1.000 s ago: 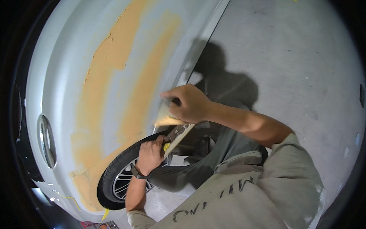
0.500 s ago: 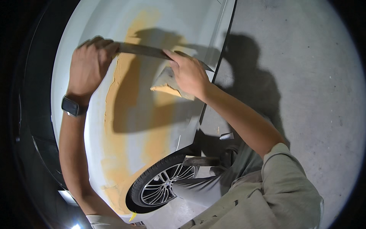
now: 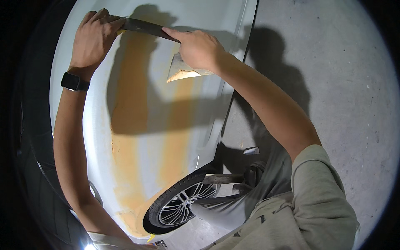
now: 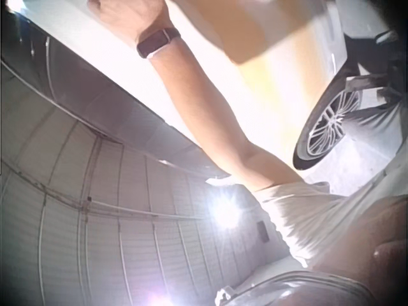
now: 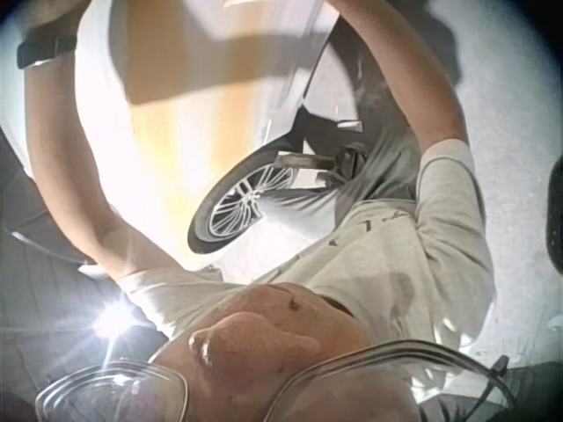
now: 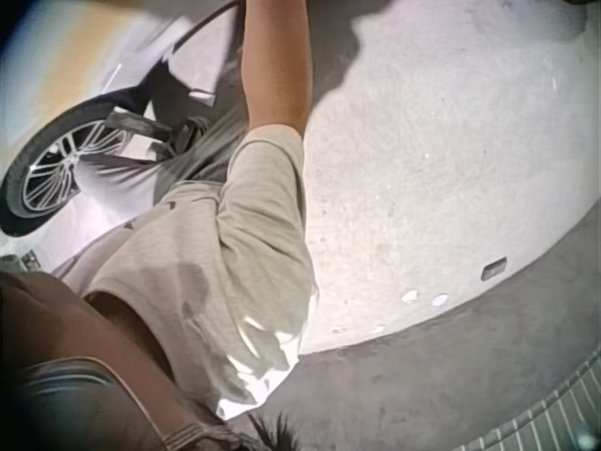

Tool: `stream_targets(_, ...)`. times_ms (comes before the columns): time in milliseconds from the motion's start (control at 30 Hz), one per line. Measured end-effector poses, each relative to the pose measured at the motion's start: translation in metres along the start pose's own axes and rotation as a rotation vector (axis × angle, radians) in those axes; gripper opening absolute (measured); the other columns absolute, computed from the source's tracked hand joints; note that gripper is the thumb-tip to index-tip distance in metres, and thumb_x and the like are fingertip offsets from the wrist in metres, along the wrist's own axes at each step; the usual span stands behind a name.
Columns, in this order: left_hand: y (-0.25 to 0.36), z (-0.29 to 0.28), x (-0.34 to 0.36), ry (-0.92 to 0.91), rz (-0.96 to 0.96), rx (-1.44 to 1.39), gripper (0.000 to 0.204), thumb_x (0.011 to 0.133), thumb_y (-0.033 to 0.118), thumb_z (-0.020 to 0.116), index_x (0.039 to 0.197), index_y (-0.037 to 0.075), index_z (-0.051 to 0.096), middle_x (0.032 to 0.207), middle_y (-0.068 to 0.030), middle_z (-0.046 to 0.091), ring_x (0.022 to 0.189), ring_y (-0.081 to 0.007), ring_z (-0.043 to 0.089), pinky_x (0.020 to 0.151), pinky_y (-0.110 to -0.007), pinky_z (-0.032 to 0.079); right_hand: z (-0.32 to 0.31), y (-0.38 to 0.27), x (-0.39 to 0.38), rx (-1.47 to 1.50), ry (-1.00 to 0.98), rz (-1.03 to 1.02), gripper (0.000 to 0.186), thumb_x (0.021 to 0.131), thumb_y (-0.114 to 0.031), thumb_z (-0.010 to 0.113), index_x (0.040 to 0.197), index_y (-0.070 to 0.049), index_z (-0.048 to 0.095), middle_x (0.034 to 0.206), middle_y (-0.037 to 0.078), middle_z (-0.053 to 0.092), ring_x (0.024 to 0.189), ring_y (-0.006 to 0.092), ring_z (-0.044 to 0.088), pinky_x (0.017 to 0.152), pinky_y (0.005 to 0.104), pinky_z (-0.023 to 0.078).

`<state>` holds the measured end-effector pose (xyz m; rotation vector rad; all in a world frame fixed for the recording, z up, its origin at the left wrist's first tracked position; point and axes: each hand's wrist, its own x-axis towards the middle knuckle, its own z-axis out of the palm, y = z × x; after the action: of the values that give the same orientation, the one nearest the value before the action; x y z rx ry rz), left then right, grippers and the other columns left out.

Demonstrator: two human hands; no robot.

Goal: The person applies yellow body filler to a white car's wheel arch using a spreader, then smooths and levels the filler with a sanding block. The person repeatedly applies and sands the filler to achieve a smooth surface.

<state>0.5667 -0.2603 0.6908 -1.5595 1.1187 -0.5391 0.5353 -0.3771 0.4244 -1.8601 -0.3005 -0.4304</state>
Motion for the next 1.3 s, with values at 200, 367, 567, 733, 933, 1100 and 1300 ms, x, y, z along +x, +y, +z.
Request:
stream_targets(200,0.004,-0.004,-0.016,0.136,0.044,-0.131,0.025,0.093,0.016,0.059,0.102,0.008,0.08,0.098,-0.0083,0.079,0.092,-0.0243,0.064,0.09,-0.037,0.048,0.01,-0.012,-0.01,0.097,-0.068,0.086,0.074,0.094,0.0,0.054,0.162,-0.028,0.046,0.126,0.013,0.075,0.073,0.0355,0.068,0.077,0.046,0.057)
stream_targets(367,0.026,-0.018,-0.06,0.16,-0.006,-0.139,0.026,0.093,0.018,0.059,0.104,0.007,0.08,0.105,-0.0044,0.081,0.094,-0.0221,0.065,0.09,-0.037,0.047,0.036,-0.03,-0.04,0.118,-0.073,0.058,0.075,0.092,0.001,0.058,0.161,-0.027,0.048,0.132,0.014,0.072,0.076,0.0377,0.069,0.081,0.0461,0.059)
stream_targets(567,0.06,-0.043,-0.127,0.095,-0.076,-0.137,0.029,0.089,0.014,0.067,0.114,0.005,0.078,0.11,-0.0056,0.08,0.097,-0.0215,0.066,0.094,-0.038,0.047,0.069,-0.055,-0.088,0.119,-0.091,0.006,0.078,0.091,0.001,0.06,0.162,-0.029,0.046,0.124,0.02,0.073,0.092,0.0417,0.072,0.091,0.0471,0.059)
stream_targets(733,0.086,-0.065,-0.19,0.058,-0.12,-0.12,0.037,0.087,0.016,0.068,0.121,0.006,0.076,0.114,-0.007,0.079,0.097,-0.0241,0.066,0.096,-0.04,0.048,0.097,-0.084,-0.13,0.064,-0.098,-0.034,0.08,0.09,0.0,0.063,0.162,-0.029,0.045,0.132,0.021,0.069,0.116,0.0446,0.066,0.101,0.0495,0.057)
stream_targets(933,0.111,-0.096,-0.265,-0.042,-0.188,-0.12,0.043,0.089,0.013,0.07,0.132,0.011,0.075,0.123,-0.0047,0.078,0.1,-0.0229,0.067,0.097,-0.04,0.049,0.122,-0.124,-0.182,0.153,-0.133,-0.078,0.08,0.088,0.001,0.066,0.161,-0.027,0.047,0.136,0.019,0.066,0.112,0.0434,0.068,0.098,0.0481,0.059)
stream_targets(1100,0.142,-0.127,-0.33,-0.156,-0.252,-0.083,0.044,0.089,0.012,0.07,0.133,0.013,0.076,0.129,-0.0028,0.077,0.095,-0.0197,0.068,0.096,-0.038,0.049,0.147,-0.156,-0.225,0.087,-0.214,-0.097,0.083,0.087,-0.002,0.07,0.162,-0.029,0.046,0.139,0.026,0.064,0.094,0.0433,0.073,0.085,0.0479,0.064)
stream_targets(1300,0.166,-0.159,-0.387,-0.153,-0.254,-0.071,0.037,0.092,0.011,0.066,0.127,0.012,0.079,0.124,-0.0052,0.079,0.086,-0.0165,0.067,0.09,-0.035,0.049,0.166,-0.187,-0.265,0.017,-0.426,-0.133,0.091,0.093,-0.016,0.072,0.169,-0.039,0.028,0.145,0.036,0.055,0.07,0.0336,0.075,0.066,0.0441,0.066)
